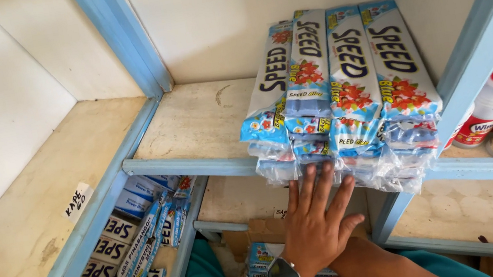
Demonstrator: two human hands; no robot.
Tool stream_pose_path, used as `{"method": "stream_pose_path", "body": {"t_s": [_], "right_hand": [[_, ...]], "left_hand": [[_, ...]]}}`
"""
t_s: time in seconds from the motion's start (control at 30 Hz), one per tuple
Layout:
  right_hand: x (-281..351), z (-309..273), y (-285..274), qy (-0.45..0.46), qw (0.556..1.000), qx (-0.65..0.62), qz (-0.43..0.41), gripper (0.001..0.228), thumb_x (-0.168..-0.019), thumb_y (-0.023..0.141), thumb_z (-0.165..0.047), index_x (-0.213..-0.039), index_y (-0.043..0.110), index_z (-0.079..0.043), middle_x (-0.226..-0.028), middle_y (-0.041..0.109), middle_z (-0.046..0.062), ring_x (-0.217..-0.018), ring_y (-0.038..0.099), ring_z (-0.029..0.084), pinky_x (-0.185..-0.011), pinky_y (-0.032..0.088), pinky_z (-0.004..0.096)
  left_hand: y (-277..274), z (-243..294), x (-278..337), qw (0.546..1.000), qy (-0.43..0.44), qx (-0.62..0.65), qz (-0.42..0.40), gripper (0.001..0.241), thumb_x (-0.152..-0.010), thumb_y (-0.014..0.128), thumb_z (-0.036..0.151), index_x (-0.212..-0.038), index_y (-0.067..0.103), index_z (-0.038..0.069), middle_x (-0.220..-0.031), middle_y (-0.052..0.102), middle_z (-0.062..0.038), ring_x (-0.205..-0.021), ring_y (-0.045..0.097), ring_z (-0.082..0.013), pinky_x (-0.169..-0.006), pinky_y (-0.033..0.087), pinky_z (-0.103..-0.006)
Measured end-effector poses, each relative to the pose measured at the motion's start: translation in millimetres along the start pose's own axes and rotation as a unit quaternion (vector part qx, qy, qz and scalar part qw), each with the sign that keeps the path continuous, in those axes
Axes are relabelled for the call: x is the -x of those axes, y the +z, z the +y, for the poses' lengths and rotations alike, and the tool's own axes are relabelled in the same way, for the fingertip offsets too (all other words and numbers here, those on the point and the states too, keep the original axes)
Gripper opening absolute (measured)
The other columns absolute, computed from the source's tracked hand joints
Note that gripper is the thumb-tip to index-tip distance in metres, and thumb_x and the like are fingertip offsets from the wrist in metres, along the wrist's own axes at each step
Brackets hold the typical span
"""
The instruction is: Stocking packages of detergent soap onto a store shelf.
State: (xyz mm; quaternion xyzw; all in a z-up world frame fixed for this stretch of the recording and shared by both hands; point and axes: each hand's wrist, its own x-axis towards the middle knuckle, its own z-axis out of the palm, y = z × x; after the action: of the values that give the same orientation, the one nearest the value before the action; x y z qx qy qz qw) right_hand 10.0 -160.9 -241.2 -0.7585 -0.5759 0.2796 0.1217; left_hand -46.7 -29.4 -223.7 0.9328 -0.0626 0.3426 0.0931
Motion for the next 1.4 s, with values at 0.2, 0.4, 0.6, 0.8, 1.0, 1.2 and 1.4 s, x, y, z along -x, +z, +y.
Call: {"method": "stream_pose_path", "body": {"t_s": [0.2, 0.4, 0.6, 0.8, 1.0, 1.2, 1.4], "right_hand": [[-11.8, 18.9, 11.9, 0.109, 0.988, 0.087, -0.068, 0.048, -0.09, 0.071, -0.05, -0.125, 0.067, -0.018, -0.124, 0.071, 0.009, -0.116, 0.067, 0.031, -0.1, 0.052, 0.044], [-7.2, 9.2, -26.5, 0.115, 0.992, 0.046, 0.015, 0.072, -0.087, 0.07, -0.043, -0.153, 0.047, -0.025, -0.126, 0.064, 0.011, -0.111, 0.065, 0.035, -0.093, 0.053, 0.047], [-8.4, -1.3, -29.4, 0.145, 0.987, 0.071, -0.025, 0.067, -0.092, 0.065, -0.044, -0.153, 0.045, -0.024, -0.12, 0.065, 0.007, -0.113, 0.064, 0.031, -0.094, 0.054, 0.046], [-10.6, -7.5, -26.1, 0.13, 0.988, 0.073, -0.041, 0.068, -0.091, 0.067, -0.038, -0.154, 0.045, -0.023, -0.121, 0.064, 0.008, -0.113, 0.063, 0.033, -0.095, 0.052, 0.048], [-6.1, 1.8, -13.0, 0.1, 0.992, 0.076, -0.019, 0.07, -0.088, 0.07, -0.038, -0.152, 0.046, -0.021, -0.125, 0.063, 0.009, -0.114, 0.062, 0.035, -0.094, 0.051, 0.049], [1.5, -4.9, -23.6, 0.118, 0.99, 0.071, -0.035, 0.071, -0.09, 0.069, -0.039, -0.153, 0.045, -0.021, -0.123, 0.064, 0.008, -0.114, 0.063, 0.033, -0.094, 0.052, 0.047], [7.5, -4.0, -26.2, 0.073, 0.995, 0.052, 0.037, 0.067, -0.084, 0.074, -0.028, -0.147, 0.054, -0.02, -0.115, 0.068, 0.01, -0.104, 0.066, 0.035, -0.088, 0.053, 0.049]], "left_hand": [[3.3, -14.1, 68.8, 0.981, -0.047, 0.189, 0.014, 0.034, -0.099, 0.065, 0.023, -0.131, 0.07, 0.015, -0.151, 0.056, -0.01, -0.14, 0.051, -0.0368, -0.113, 0.043, -0.056], [70.0, -62.2, 171.8, 0.893, -0.376, 0.227, -0.1, 0.018, -0.102, 0.064, 0.017, -0.118, 0.073, 0.015, -0.113, 0.07, -0.01, -0.096, 0.068, -0.0331, -0.082, 0.056, -0.0435], [139.2, -66.1, 273.8, 0.92, -0.215, 0.125, -0.303, 0.04, -0.083, 0.072, 0.008, -0.123, 0.073, 0.014, -0.12, 0.066, -0.014, -0.113, 0.056, -0.0384, -0.095, 0.049, -0.0528], [136.7, -22.3, 264.7, 0.887, -0.187, 0.136, -0.399, 0.054, -0.07, 0.085, 0.022, -0.121, 0.07, 0.014, -0.122, 0.058, -0.016, -0.12, 0.047, -0.0418, -0.097, 0.046, -0.0557], [210.7, -31.2, 321.6, 0.928, -0.148, 0.027, -0.341, 0.036, -0.079, 0.084, 0.018, -0.113, 0.073, 0.014, -0.118, 0.059, -0.013, -0.119, 0.052, -0.0371, -0.097, 0.05, -0.0515], [156.9, -12.0, 290.9, 0.893, -0.207, 0.109, -0.384, 0.044, -0.071, 0.086, 0.019, -0.113, 0.074, 0.015, -0.116, 0.058, -0.014, -0.115, 0.052, -0.0392, -0.091, 0.047, -0.0542], [110.2, -13.7, 254.6, 0.892, -0.271, 0.184, -0.312, 0.034, -0.081, 0.079, 0.014, -0.114, 0.072, 0.012, -0.111, 0.064, -0.011, -0.107, 0.056, -0.0356, -0.092, 0.049, -0.0472]]}}
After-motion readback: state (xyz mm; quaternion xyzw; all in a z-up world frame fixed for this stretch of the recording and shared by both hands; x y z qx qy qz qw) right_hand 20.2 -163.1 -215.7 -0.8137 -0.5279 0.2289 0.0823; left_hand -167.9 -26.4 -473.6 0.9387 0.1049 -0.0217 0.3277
